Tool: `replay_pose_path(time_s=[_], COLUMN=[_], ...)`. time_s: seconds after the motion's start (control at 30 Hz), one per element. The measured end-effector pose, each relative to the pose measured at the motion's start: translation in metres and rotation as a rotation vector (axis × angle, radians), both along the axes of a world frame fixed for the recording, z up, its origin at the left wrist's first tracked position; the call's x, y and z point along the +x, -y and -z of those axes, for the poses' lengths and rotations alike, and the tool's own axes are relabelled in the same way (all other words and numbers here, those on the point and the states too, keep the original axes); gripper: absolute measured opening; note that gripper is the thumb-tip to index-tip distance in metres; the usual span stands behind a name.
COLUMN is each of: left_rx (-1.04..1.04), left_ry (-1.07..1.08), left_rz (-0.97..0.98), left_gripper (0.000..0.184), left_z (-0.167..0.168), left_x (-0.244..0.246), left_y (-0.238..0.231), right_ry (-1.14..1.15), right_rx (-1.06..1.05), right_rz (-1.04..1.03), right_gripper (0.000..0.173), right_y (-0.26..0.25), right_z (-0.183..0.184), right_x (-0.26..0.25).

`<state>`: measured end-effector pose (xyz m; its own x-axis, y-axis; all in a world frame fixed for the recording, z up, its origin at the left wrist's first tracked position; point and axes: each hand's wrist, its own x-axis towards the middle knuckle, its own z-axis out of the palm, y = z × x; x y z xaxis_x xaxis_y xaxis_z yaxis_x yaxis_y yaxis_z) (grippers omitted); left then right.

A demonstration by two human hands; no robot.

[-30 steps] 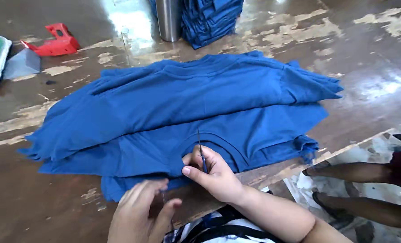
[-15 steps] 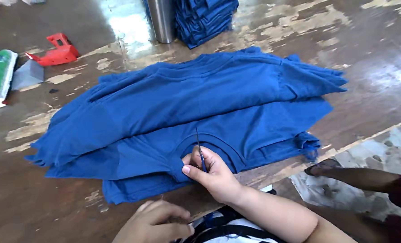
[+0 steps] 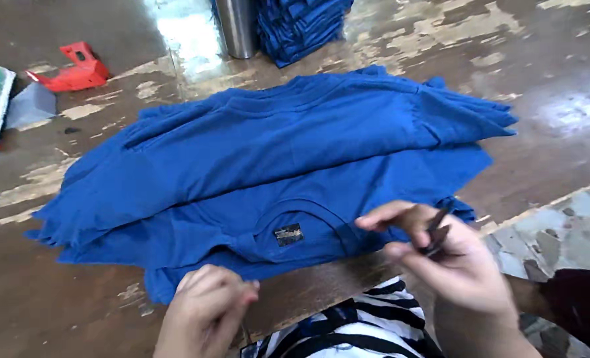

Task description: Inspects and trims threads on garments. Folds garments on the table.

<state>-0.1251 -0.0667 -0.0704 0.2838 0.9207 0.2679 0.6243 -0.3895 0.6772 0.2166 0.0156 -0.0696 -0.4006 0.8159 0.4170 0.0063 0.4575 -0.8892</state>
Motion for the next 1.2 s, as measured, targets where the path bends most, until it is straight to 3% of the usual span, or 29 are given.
replay_pose_path(time_s=[0.07,0.13,0.23,0.33,0.43,0.5,0.6,0.67,0.77,0.83,0.93,1.0,1.07,1.1,1.2], left_rx=[-0.111,-0.183,-0.087,0.077,0.176,0.18,-0.023,-0.132,-0.003,0.034,-0.127,-0.332,-0.415,-0.364,0.025], left_ry=[0.01,0.018,0.086,0.25,0.246,0.241,0.269,0.179,-0.18,-0.316,-0.229,-0.092,0.057,0.089,0.008], left_rz=[0.209,0.218,-0.102,-0.337,-0.422,-0.386,-0.16,-0.097,-0.281,-0.332,-0.112,0.178,0.313,0.254,-0.158], left_gripper=[0.025,0.027,0.037,0.022,0.007,0.004,0.007,0.015,0.034,0.033,0.016,0.021,0.027,0.028,0.029], left_z=[-0.008,-0.013,-0.012,0.0,0.002,-0.001,-0.017,-0.021,-0.005,0.003,-0.007,-0.024,-0.037,-0.039,-0.028], left_x=[-0.012,-0.02,-0.013,0.014,0.031,0.03,0.016,0.01,0.01,0.012,0.006,0.001,-0.003,-0.004,0.004], left_y=[0.006,0.011,0.012,0.004,-0.005,-0.005,0.003,0.006,0.0,-0.002,0.008,0.014,0.015,0.016,0.007], right_ry=[0.097,0.16,0.161,0.189,0.285,0.307,0.29,0.275,0.275,0.285,0.28,0.27,0.264,0.257,0.239], right_rx=[0.005,-0.007,-0.024,-0.022,0.013,0.019,0.0,-0.023,-0.018,-0.019,-0.007,0.006,0.019,0.026,0.036], right_rz=[0.125,0.225,0.284,0.288,0.302,0.288,0.28,0.273,0.272,0.277,0.267,0.254,0.252,0.255,0.262], right_gripper=[0.008,0.01,0.012,0.014,0.029,0.028,0.028,0.026,0.028,0.029,0.031,0.032,0.031,0.03,0.028], right_y=[-0.007,-0.013,-0.015,-0.016,-0.018,-0.019,-0.021,-0.023,-0.023,-0.023,-0.021,-0.021,-0.022,-0.022,-0.021], right_z=[0.0,0.001,0.007,0.019,0.03,0.032,0.038,0.043,0.048,0.048,0.05,0.051,0.051,0.051,0.052], right_x=[0.031,0.051,0.059,0.047,0.034,0.03,0.031,0.033,0.031,0.031,0.033,0.034,0.034,0.033,0.031])
